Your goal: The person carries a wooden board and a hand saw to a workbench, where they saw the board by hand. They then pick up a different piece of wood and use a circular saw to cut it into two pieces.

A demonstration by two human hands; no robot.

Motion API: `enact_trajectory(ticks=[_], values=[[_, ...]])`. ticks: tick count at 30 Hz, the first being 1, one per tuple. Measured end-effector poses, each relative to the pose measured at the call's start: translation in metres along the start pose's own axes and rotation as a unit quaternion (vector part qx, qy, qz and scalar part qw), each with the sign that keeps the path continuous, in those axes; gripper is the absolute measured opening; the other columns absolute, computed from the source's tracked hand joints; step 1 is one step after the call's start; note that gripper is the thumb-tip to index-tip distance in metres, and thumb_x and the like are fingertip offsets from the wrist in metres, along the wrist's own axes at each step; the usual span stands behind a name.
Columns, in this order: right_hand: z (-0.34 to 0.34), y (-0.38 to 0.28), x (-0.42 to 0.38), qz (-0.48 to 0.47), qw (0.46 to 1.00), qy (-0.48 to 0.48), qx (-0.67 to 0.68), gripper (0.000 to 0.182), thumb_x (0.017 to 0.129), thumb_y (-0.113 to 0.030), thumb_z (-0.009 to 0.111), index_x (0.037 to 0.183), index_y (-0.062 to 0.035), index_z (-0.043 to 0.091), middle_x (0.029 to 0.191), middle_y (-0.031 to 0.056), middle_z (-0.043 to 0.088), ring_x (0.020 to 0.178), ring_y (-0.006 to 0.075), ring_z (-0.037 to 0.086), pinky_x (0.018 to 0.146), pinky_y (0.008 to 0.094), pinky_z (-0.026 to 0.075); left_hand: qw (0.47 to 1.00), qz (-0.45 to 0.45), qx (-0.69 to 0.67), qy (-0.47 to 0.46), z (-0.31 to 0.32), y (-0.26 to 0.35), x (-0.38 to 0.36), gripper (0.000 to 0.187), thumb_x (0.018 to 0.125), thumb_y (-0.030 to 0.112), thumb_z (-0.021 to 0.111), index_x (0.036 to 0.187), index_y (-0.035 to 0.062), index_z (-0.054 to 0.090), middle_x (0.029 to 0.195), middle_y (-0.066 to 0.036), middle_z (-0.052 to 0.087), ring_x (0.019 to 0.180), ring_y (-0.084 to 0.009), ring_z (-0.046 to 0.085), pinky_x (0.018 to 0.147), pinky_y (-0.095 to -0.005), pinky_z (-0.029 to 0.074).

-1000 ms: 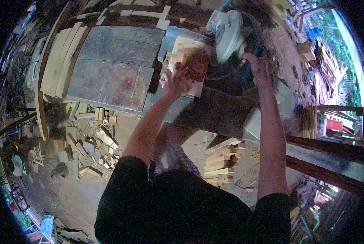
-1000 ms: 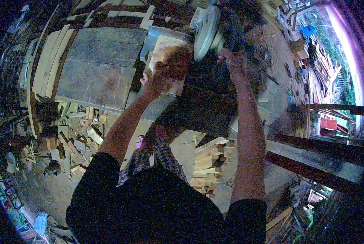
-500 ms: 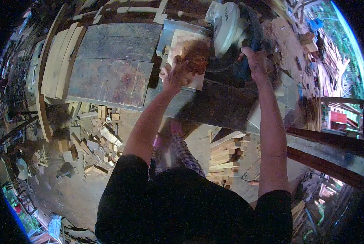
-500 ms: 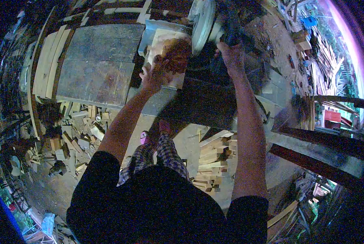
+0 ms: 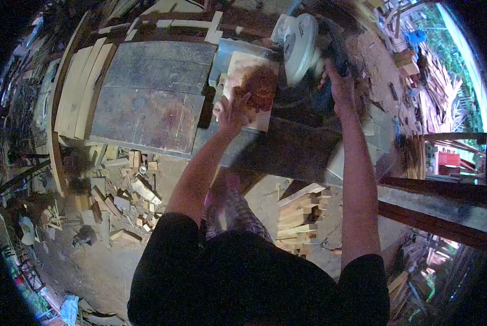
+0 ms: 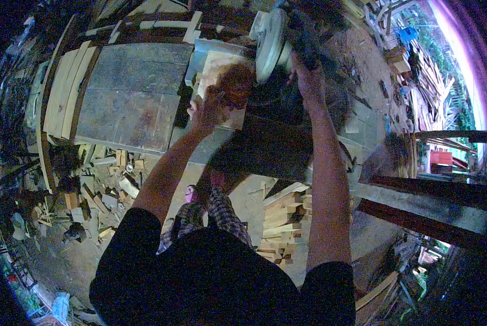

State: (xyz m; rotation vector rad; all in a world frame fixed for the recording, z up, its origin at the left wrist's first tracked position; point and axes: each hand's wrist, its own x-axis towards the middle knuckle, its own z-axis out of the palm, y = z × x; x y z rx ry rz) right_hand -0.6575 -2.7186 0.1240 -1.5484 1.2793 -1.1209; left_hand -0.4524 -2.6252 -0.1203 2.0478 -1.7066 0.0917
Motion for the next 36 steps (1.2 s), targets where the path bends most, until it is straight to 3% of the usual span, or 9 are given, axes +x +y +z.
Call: enact_trajectory(ticks=[4,11,13,17,19,22,31,34,36], values=[[-0.025,0.032,0.056,0.035,0.996,0.082,0.028,0.056,0.084,-0.063,0.045,0.083,-0.0088,0.055,0.063,0.003,0.055,0.055,0.0159,0.055,0.053,0.0311,0.049,0.999,0.02,0.042,-0.002,0.012,-0.002,0.002,0.075,0.066,0.05,0.065,0.134,0.0428,0.034,0.141,-0.003,0.025,0.095,-0.0403,0.042,0.071,-0.054,0.037],[-0.04,-0.013,0.074,0.093,0.994,0.051,0.009,0.064,0.084,-0.068,0.037,0.09,-0.0073,0.055,0.068,0.0057,0.057,0.056,0.0193,0.057,0.054,0.0348,0.051,0.997,0.016,-0.038,-0.062,0.009,-0.002,0.009,0.068,0.072,0.061,0.057,0.133,0.0402,0.037,0.142,-0.003,0.026,0.098,-0.0418,0.04,0.073,-0.0548,0.038],[-0.02,-0.068,0.027,0.102,0.983,-0.098,0.114,0.063,0.084,-0.067,0.039,0.091,-0.0068,0.056,0.068,0.0062,0.057,0.056,0.0212,0.057,0.055,0.0371,0.052,0.994,-0.009,-0.024,-0.103,-0.004,0.004,0.011,0.066,0.073,0.063,0.055,0.132,0.0392,0.039,0.141,-0.002,0.026,0.097,-0.0416,0.041,0.073,-0.0538,0.038],[-0.043,-0.016,0.088,0.153,0.977,-0.027,0.146,0.06,0.084,-0.066,0.041,0.089,-0.0074,0.056,0.068,0.0073,0.058,0.056,0.0222,0.058,0.055,0.0397,0.052,0.995,-0.012,0.03,-0.091,-0.014,0.008,0.011,0.062,0.075,0.061,0.054,0.132,0.0396,0.039,0.142,-0.002,0.026,0.095,-0.0399,0.044,0.07,-0.0495,0.041],[-0.044,-0.003,0.1,0.07,0.995,0.047,0.051,0.059,0.084,-0.065,0.043,0.087,-0.007,0.056,0.066,0.0079,0.059,0.055,0.0224,0.058,0.052,0.0395,0.051,0.995,-0.012,0.026,-0.09,-0.006,0.004,0.01,0.06,0.077,0.058,0.054,0.132,0.0399,0.039,0.142,-0.002,0.027,0.094,-0.0397,0.044,0.069,-0.0488,0.041],[-0.021,-0.059,0.052,0.164,0.983,-0.005,0.087,0.06,0.084,-0.066,0.042,0.085,-0.0074,0.056,0.064,0.0072,0.058,0.051,0.0217,0.057,0.049,0.0378,0.049,0.997,0.042,0.06,-0.006,0.012,-0.003,0.006,0.057,0.079,0.05,0.055,0.133,0.0396,0.039,0.142,-0.003,0.029,0.094,-0.0418,0.045,0.068,-0.0503,0.042],[-0.012,-0.054,0.039,0.099,0.993,0.007,0.07,0.065,0.08,-0.072,0.04,0.082,-0.0091,0.055,0.062,0.0052,0.055,0.047,0.0186,0.052,0.045,0.0344,0.046,0.998,0.009,0.052,-0.036,-0.005,0.006,0.004,0.052,0.081,0.042,0.055,0.13,0.041,0.042,0.143,-0.005,0.027,0.099,-0.0434,0.044,0.068,-0.0515,0.043],[-0.03,0.025,0.071,0.112,0.988,0.092,0.046,0.065,0.081,-0.071,0.04,0.082,-0.0085,0.054,0.063,0.0051,0.055,0.049,0.0181,0.054,0.046,0.0333,0.046,0.999,0.009,0.035,-0.036,-0.012,0.006,0.009,0.05,0.082,0.042,0.054,0.13,0.0412,0.041,0.144,-0.005,0.025,0.101,-0.0431,0.043,0.067,-0.0513,0.042],[-0.015,-0.009,0.037,0.122,0.989,0.065,0.053,0.064,0.081,-0.071,0.04,0.083,-0.0083,0.054,0.063,0.005,0.056,0.05,0.0178,0.054,0.047,0.0327,0.047,0.997,0.001,0.038,-0.063,-0.019,0.009,0.008,0.05,0.082,0.039,0.055,0.131,0.0409,0.041,0.145,-0.005,0.024,0.1,-0.0421,0.044,0.065,-0.0496,0.042]])
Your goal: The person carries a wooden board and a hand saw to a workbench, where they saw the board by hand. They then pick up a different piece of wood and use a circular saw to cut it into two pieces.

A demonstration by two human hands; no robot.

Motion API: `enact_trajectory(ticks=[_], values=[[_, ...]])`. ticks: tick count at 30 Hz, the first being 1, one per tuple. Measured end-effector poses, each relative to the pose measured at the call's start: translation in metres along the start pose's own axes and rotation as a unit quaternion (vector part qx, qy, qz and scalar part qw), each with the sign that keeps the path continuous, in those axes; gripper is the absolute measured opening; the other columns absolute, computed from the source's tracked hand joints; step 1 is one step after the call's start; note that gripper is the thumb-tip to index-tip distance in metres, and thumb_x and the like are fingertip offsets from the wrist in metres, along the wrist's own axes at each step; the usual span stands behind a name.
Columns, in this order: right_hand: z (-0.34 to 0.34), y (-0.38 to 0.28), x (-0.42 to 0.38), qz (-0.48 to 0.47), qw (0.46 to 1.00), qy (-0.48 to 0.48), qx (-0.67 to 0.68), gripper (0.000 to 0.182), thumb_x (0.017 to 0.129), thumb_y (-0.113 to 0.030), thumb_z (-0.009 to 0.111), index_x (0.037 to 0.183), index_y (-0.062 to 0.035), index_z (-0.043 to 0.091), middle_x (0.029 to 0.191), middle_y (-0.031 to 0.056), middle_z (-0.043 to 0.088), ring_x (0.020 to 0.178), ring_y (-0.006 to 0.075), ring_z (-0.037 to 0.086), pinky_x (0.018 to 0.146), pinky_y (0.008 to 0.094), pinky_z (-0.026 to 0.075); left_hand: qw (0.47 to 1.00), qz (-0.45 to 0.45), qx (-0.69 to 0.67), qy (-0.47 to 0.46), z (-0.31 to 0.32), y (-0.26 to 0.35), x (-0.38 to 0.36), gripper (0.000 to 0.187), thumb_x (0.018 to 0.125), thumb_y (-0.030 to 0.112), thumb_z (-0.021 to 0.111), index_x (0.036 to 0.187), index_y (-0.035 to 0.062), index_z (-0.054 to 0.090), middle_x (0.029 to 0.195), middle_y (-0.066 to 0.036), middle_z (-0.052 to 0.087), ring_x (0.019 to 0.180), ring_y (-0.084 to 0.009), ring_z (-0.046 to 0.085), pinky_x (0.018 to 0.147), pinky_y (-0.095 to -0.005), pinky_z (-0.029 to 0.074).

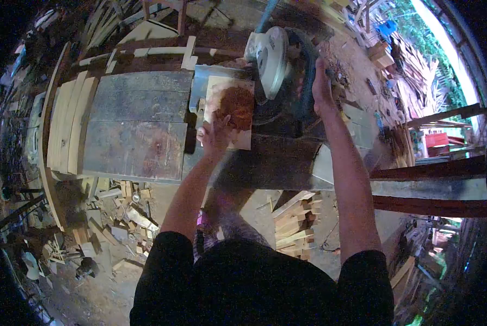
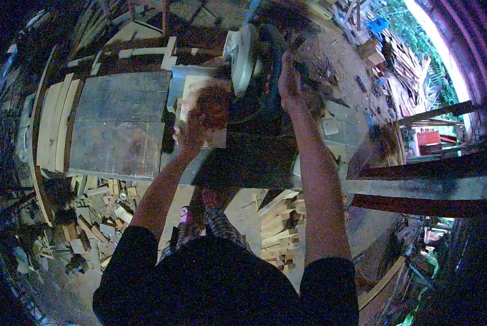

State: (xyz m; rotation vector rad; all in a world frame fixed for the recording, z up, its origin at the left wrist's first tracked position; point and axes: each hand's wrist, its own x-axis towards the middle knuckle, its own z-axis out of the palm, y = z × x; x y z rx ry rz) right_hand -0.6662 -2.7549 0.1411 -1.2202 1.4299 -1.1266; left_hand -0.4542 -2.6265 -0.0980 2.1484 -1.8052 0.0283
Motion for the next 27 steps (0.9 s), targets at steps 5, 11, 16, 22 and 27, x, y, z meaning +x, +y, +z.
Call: enact_trajectory(ticks=[5,11,16,22,27], values=[[0.004,0.009,-0.01,0.002,1.0,-0.004,0.015,0.074,0.084,-0.068,0.036,0.111,-0.0011,0.052,0.079,0.0067,0.06,0.058,0.0128,0.054,0.053,0.0294,0.045,1.0,0.002,0.0,0.017,0.019,-0.004,-0.001,0.053,0.081,0.04,0.055,0.131,0.0433,0.04,0.146,-0.003,0.024,0.1,-0.0404,0.044,0.067,-0.0508,0.041],[0.009,0.011,-0.022,0.007,0.999,-0.009,0.048,0.064,0.089,-0.061,0.037,0.119,-0.006,0.049,0.075,0.0049,0.056,0.052,0.0132,0.052,0.051,0.0273,0.045,0.999,0.007,-0.019,0.024,0.015,-0.003,0.0,0.054,0.08,0.044,0.057,0.131,0.0444,0.04,0.145,-0.002,0.026,0.1,-0.0385,0.044,0.071,-0.052,0.039],[0.009,0.022,-0.026,-0.004,0.999,-0.014,0.036,0.058,0.092,-0.055,0.036,0.126,-0.0092,0.044,0.083,0.0065,0.057,0.055,0.0118,0.054,0.049,0.0279,0.046,0.999,0.016,0.011,0.048,0.036,-0.007,0.004,0.057,0.077,0.049,0.059,0.131,0.0445,0.04,0.143,-0.004,0.029,0.099,-0.0376,0.044,0.072,-0.0509,0.04],[0.007,0.033,-0.029,0.009,1.0,-0.027,0.012,0.063,0.093,-0.053,0.032,0.133,-0.0042,0.037,0.104,0.0102,0.054,0.076,0.0166,0.053,0.066,0.031,0.044,0.998,-0.033,-0.025,-0.042,0.008,-0.001,0.003,0.056,0.078,0.05,0.058,0.131,0.0422,0.041,0.142,-0.006,0.029,0.102,-0.0407,0.044,0.069,-0.052,0.042],[0.005,0.043,-0.024,0.037,0.999,-0.027,-0.014,0.062,0.093,-0.054,0.031,0.126,-0.0023,0.036,0.114,0.0122,0.05,0.099,0.0233,0.052,0.086,0.0344,0.041,0.997,-0.035,0.031,-0.063,-0.006,0.004,0.005,0.066,0.079,0.044,0.06,0.137,0.0382,0.029,0.118,-0.016,0.043,0.1,-0.0377,0.044,0.071,-0.0507,0.043]])
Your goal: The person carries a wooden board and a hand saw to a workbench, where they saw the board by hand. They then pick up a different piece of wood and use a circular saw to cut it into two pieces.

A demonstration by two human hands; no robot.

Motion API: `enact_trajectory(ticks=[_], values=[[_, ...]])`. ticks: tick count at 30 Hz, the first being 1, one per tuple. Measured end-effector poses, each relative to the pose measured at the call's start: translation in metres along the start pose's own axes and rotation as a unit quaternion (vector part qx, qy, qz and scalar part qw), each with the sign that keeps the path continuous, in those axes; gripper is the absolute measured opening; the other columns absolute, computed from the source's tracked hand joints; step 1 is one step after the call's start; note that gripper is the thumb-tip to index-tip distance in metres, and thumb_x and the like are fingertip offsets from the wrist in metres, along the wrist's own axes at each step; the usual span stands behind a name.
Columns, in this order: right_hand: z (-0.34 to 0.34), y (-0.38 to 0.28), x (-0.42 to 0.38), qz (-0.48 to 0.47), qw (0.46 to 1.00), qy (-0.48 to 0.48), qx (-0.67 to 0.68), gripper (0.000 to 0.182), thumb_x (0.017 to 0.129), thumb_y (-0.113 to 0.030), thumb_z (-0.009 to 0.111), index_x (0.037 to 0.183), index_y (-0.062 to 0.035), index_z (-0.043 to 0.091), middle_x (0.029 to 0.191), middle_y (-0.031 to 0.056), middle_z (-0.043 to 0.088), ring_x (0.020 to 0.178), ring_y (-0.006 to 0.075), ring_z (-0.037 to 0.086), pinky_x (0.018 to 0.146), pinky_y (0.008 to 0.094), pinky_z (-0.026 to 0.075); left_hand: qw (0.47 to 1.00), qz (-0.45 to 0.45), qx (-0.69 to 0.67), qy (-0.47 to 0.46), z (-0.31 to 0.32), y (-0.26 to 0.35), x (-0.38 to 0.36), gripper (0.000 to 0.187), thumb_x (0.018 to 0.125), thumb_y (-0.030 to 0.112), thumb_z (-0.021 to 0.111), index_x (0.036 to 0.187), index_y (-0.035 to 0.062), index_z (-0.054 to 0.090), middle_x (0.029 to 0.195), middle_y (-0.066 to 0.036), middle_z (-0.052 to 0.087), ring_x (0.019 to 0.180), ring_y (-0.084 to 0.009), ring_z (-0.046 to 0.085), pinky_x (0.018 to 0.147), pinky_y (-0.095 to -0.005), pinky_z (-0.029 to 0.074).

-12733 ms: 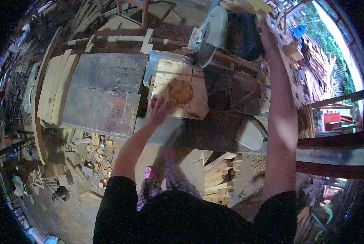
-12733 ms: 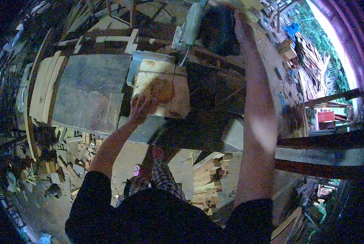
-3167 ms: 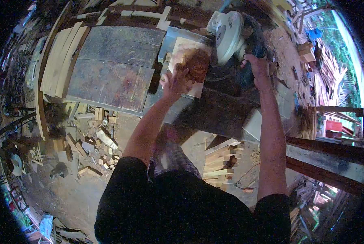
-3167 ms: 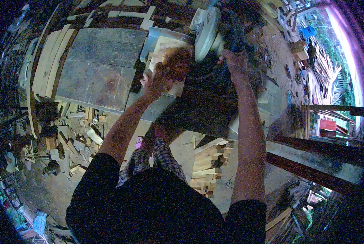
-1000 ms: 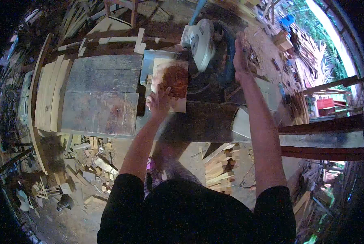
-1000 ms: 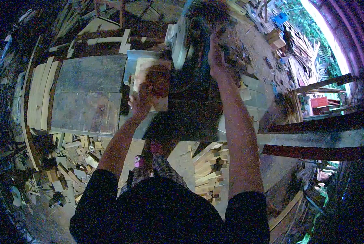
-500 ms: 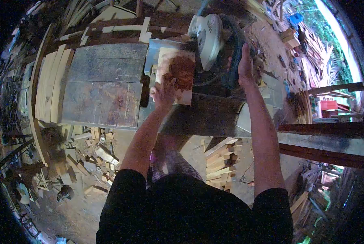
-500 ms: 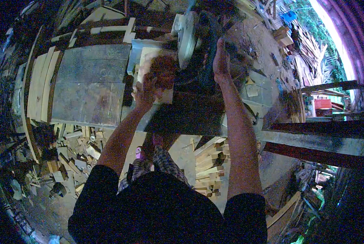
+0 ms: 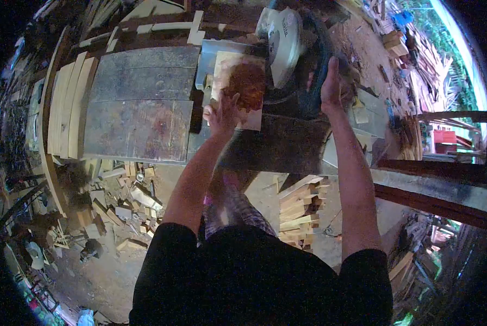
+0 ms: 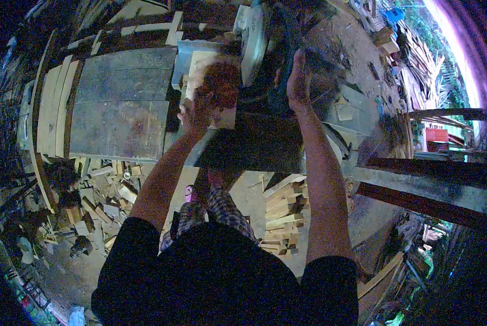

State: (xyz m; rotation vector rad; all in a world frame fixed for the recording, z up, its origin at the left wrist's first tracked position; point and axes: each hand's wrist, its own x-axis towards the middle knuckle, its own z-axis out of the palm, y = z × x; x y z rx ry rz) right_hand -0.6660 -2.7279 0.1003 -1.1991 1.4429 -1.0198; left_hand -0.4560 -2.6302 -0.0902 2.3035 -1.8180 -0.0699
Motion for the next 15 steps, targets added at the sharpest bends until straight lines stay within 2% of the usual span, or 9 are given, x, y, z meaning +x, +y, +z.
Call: enact_trajectory(ticks=[1,3,4,5,7,10,12,15], values=[[-0.002,0.011,0.009,-0.042,0.999,0.029,-0.009,0.058,0.092,-0.056,0.033,0.115,-0.0038,0.041,0.1,0.0101,0.051,0.087,0.0215,0.052,0.077,0.0329,0.042,1.0,0.0,0.001,-0.002,0.001,-0.002,0.0,0.066,0.079,0.044,0.06,0.137,0.0382,0.029,0.118,-0.016,0.043,0.1,-0.0377,0.044,0.071,-0.0507,0.043],[-0.003,0.025,0.021,-0.126,0.988,0.088,-0.028,0.054,0.089,-0.06,0.037,0.093,-0.0068,0.05,0.074,0.0058,0.054,0.063,0.0177,0.052,0.06,0.03,0.044,0.998,-0.003,-0.064,-0.018,0.001,-0.005,0.001,0.057,0.081,0.037,0.056,0.133,0.0428,0.036,0.145,-0.002,0.026,0.101,-0.0406,0.044,0.066,-0.0484,0.042],[-0.004,0.028,0.024,-0.169,0.978,0.117,-0.037,0.056,0.088,-0.061,0.039,0.082,-0.0084,0.054,0.061,0.0037,0.055,0.051,0.0159,0.052,0.051,0.0285,0.045,0.998,-0.003,-0.064,-0.019,0.001,-0.004,0.001,0.057,0.081,0.037,0.056,0.133,0.0428,0.036,0.145,-0.002,0.026,0.101,-0.0406,0.044,0.066,-0.0484,0.042],[-0.006,0.032,0.026,-0.168,0.978,0.117,-0.036,0.056,0.088,-0.061,0.039,0.082,-0.0084,0.054,0.061,0.0037,0.055,0.051,0.0159,0.052,0.051,0.0285,0.045,0.997,-0.006,-0.071,-0.015,0.0,-0.004,0.001,0.057,0.081,0.037,0.056,0.133,0.0429,0.035,0.146,-0.002,0.024,0.101,-0.0402,0.044,0.066,-0.0482,0.041],[-0.005,0.023,0.018,-0.109,0.992,0.069,-0.008,0.055,0.091,-0.057,0.035,0.103,-0.0042,0.046,0.093,0.0089,0.046,0.084,0.0199,0.043,0.074,0.0306,0.035,0.997,-0.009,-0.078,-0.01,-0.001,-0.005,0.002,0.057,0.081,0.037,0.056,0.133,0.043,0.035,0.146,-0.001,0.023,0.1,-0.0397,0.044,0.066,-0.0481,0.041],[-0.005,0.017,0.008,-0.016,0.999,-0.004,0.034,0.066,0.095,-0.049,0.03,0.136,0.0021,0.033,0.142,0.0168,0.033,0.132,0.026,0.029,0.108,0.0336,0.021,0.992,0.01,-0.122,-0.012,0.004,-0.007,0.0,0.059,0.08,0.04,0.057,0.134,0.0438,0.034,0.147,0.0,0.021,0.1,-0.0394,0.043,0.067,-0.0485,0.041],[-0.003,0.018,0.008,-0.019,0.999,-0.003,0.03,0.065,0.095,-0.049,0.029,0.136,0.002,0.033,0.142,0.0169,0.033,0.132,0.0262,0.029,0.108,0.0337,0.021,0.998,-0.016,-0.061,-0.002,0.007,-0.003,0.002,0.061,0.079,0.042,0.058,0.135,0.0437,0.033,0.147,-0.001,0.02,0.1,-0.0408,0.042,0.068,-0.0499,0.041],[-0.002,0.02,0.008,-0.032,0.999,0.0,0.019,0.065,0.095,-0.048,0.029,0.135,0.0019,0.034,0.141,0.0173,0.033,0.132,0.0267,0.029,0.108,0.034,0.021,0.997,-0.012,-0.076,-0.007,0.007,-0.003,0.002,0.062,0.078,0.044,0.058,0.134,0.0442,0.033,0.147,-0.002,0.021,0.099,-0.0424,0.043,0.069,-0.052,0.042]])
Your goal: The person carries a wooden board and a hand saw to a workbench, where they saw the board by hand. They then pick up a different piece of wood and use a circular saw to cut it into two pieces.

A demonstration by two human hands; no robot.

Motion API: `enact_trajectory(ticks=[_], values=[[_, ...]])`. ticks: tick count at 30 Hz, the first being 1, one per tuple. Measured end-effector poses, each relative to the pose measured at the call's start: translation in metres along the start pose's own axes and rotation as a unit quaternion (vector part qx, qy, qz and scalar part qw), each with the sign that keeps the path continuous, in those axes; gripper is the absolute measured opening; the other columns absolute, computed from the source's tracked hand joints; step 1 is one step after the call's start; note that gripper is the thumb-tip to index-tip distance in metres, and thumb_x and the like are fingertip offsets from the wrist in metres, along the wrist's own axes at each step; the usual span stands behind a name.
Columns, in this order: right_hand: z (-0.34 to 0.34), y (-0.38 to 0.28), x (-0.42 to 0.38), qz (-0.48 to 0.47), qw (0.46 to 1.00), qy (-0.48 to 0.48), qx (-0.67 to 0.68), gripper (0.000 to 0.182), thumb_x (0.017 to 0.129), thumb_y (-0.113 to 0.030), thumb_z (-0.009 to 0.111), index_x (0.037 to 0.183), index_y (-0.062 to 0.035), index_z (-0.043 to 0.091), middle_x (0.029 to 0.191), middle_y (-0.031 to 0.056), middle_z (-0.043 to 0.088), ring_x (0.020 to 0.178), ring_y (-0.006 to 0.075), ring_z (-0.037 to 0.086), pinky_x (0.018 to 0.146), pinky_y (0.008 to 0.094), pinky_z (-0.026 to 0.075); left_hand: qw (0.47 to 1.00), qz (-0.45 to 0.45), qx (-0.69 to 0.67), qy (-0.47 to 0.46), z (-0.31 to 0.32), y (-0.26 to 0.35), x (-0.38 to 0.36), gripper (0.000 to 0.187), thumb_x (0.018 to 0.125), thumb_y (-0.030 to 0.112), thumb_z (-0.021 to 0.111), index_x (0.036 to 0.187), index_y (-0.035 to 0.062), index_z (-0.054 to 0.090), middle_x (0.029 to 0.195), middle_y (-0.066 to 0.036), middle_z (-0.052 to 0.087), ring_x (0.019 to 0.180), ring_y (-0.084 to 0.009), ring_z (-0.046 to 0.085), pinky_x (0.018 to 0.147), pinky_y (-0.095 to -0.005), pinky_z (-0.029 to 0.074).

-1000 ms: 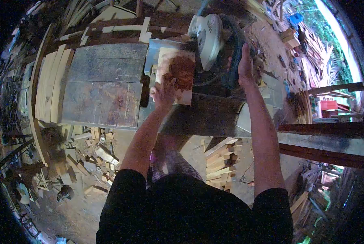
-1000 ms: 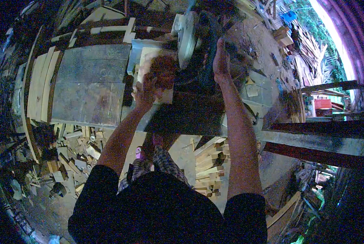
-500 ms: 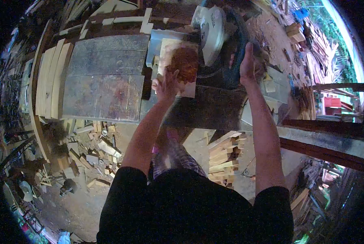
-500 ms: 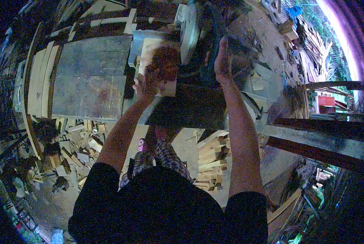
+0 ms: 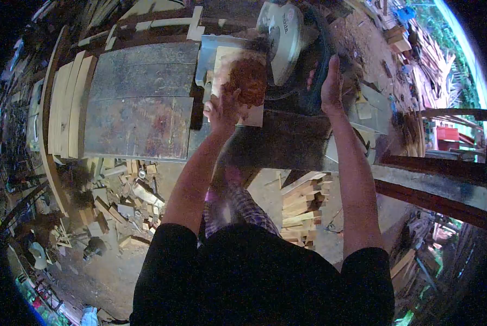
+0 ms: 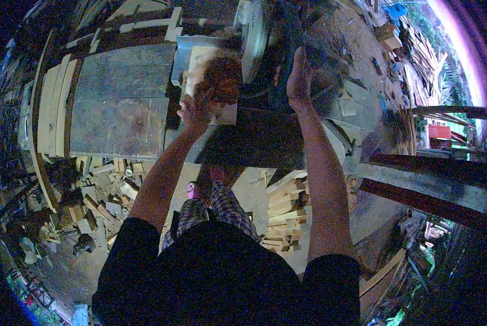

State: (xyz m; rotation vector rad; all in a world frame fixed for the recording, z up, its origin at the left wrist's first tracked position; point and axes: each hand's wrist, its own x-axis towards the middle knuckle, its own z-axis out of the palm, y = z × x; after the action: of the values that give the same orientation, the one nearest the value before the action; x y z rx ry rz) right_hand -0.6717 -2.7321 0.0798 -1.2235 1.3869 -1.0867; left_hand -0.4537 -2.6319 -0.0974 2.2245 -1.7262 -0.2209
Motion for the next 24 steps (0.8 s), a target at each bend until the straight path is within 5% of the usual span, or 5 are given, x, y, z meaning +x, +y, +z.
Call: enact_trajectory(ticks=[17,24], values=[[0.001,0.013,-0.006,-0.064,0.995,0.018,-0.068,0.061,0.097,-0.045,0.024,0.135,0.0011,0.035,0.141,0.0192,0.033,0.132,0.0297,0.029,0.109,0.0358,0.019,1.0,0.012,-0.003,0.009,0.007,-0.004,0.0,0.056,0.079,0.039,0.06,0.13,0.0433,0.04,0.146,0.001,0.024,0.103,-0.0444,0.041,0.072,-0.0548,0.041],[0.013,-0.004,-0.024,0.036,0.999,0.003,0.029,0.061,0.097,-0.045,0.024,0.132,0.0027,0.039,0.138,0.0209,0.036,0.129,0.0313,0.033,0.107,0.0376,0.024,0.998,0.005,-0.053,0.019,-0.001,-0.002,-0.002,0.059,0.078,0.035,0.061,0.132,0.0436,0.038,0.146,0.001,0.023,0.103,-0.0446,0.042,0.073,-0.0544,0.041]])
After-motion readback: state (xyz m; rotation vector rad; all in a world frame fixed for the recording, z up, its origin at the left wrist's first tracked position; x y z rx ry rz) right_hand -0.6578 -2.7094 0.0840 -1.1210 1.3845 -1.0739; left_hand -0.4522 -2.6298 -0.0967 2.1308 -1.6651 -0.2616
